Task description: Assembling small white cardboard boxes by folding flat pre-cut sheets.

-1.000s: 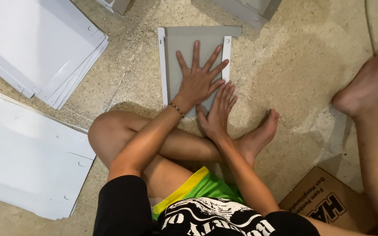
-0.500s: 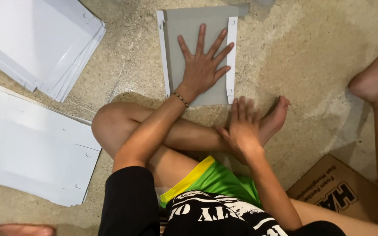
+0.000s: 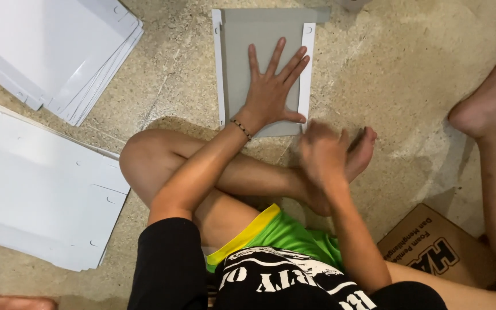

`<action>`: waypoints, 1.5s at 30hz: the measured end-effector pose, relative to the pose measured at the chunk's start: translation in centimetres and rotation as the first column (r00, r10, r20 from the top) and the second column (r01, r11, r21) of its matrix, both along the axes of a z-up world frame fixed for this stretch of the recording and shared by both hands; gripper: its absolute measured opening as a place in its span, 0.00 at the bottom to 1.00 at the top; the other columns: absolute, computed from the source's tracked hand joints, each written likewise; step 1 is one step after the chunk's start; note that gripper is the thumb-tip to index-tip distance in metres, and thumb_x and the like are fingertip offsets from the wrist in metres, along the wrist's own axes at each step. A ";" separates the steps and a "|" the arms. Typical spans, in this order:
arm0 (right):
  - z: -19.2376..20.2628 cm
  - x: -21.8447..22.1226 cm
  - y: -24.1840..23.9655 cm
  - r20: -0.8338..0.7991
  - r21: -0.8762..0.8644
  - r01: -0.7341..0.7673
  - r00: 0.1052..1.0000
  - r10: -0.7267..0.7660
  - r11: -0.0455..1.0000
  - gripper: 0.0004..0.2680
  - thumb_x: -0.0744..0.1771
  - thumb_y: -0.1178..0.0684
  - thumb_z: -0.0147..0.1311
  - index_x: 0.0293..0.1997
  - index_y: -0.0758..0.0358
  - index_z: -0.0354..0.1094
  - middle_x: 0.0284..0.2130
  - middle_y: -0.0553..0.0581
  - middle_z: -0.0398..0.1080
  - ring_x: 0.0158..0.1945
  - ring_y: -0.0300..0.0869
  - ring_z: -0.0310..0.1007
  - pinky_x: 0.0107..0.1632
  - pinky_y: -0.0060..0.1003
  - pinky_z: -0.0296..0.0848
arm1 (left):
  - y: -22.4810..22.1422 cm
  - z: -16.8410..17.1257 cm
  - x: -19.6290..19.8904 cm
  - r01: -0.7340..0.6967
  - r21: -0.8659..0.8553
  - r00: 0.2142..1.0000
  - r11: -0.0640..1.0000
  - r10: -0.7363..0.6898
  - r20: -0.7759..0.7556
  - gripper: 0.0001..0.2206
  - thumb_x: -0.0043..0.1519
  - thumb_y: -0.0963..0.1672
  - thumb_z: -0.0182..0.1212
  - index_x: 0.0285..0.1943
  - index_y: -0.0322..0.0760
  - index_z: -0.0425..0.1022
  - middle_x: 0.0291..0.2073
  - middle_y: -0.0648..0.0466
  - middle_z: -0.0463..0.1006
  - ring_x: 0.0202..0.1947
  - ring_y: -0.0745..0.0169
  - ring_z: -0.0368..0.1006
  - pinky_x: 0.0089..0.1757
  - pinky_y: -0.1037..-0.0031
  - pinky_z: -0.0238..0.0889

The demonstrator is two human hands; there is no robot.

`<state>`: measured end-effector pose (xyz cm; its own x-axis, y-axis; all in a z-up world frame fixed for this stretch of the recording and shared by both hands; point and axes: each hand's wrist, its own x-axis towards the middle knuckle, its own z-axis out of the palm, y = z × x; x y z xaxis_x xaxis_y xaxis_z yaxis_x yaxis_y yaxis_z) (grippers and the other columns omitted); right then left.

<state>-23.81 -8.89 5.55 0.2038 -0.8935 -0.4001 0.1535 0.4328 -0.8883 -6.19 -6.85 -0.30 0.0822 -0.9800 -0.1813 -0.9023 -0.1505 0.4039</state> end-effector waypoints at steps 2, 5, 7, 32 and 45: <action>2.1 2.9 -2.0 -0.950 -0.271 -0.896 0.307 0.051 0.351 0.07 0.61 0.60 0.48 0.37 0.71 0.68 0.33 0.64 0.72 0.31 0.49 0.70 0.40 0.41 0.68 | 0.0 0.1 0.1 -0.006 -0.048 1.000 0.999 0.007 0.016 0.55 0.39 0.69 0.53 0.71 0.41 0.40 0.67 0.59 0.34 0.64 0.47 0.22 0.51 0.28 0.17; -4.2 3.1 -6.9 -0.977 -0.040 -0.885 0.131 0.166 0.464 0.21 0.67 0.46 0.36 0.65 0.66 0.36 0.64 0.67 0.37 0.67 0.56 0.33 0.63 0.57 0.31 | -0.2 -0.9 0.0 0.003 -0.047 0.999 0.999 -0.001 0.050 0.55 0.39 0.71 0.45 0.71 0.42 0.39 0.67 0.59 0.32 0.64 0.47 0.20 0.51 0.29 0.16; -6.1 4.7 -9.4 -0.978 -0.073 -0.900 0.150 0.147 0.430 0.22 0.68 0.44 0.35 0.65 0.67 0.36 0.64 0.67 0.35 0.66 0.59 0.27 0.62 0.60 0.28 | 0.0 -0.7 0.0 -0.011 -0.071 0.999 0.997 0.014 0.036 0.56 0.38 0.70 0.49 0.71 0.41 0.40 0.68 0.59 0.34 0.64 0.47 0.21 0.51 0.29 0.16; -6.4 6.2 -8.0 -0.952 -0.018 -0.958 0.104 0.288 0.287 0.22 0.69 0.40 0.24 0.68 0.58 0.28 0.66 0.55 0.25 0.67 0.52 0.14 0.61 0.58 0.14 | -0.1 0.9 0.5 0.012 0.109 0.995 0.994 -0.022 0.094 0.50 0.43 0.69 0.41 0.70 0.49 0.33 0.68 0.66 0.28 0.67 0.50 0.20 0.56 0.32 0.16; -2.8 -0.4 -0.7 -0.926 0.093 -0.956 0.019 0.377 0.277 0.23 0.66 0.44 0.33 0.66 0.62 0.35 0.65 0.59 0.33 0.67 0.58 0.21 0.60 0.63 0.22 | 0.4 -1.4 -0.2 -0.057 -0.186 0.998 0.981 0.051 -0.037 0.55 0.37 0.67 0.56 0.70 0.40 0.43 0.67 0.59 0.39 0.65 0.49 0.23 0.51 0.31 0.14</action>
<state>-24.25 -9.60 2.73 0.7420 -0.5239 -0.4183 -0.6697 -0.6074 -0.4272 -6.40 -6.50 -1.74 0.1329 -0.9911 0.0014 -0.8813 -0.1175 0.4577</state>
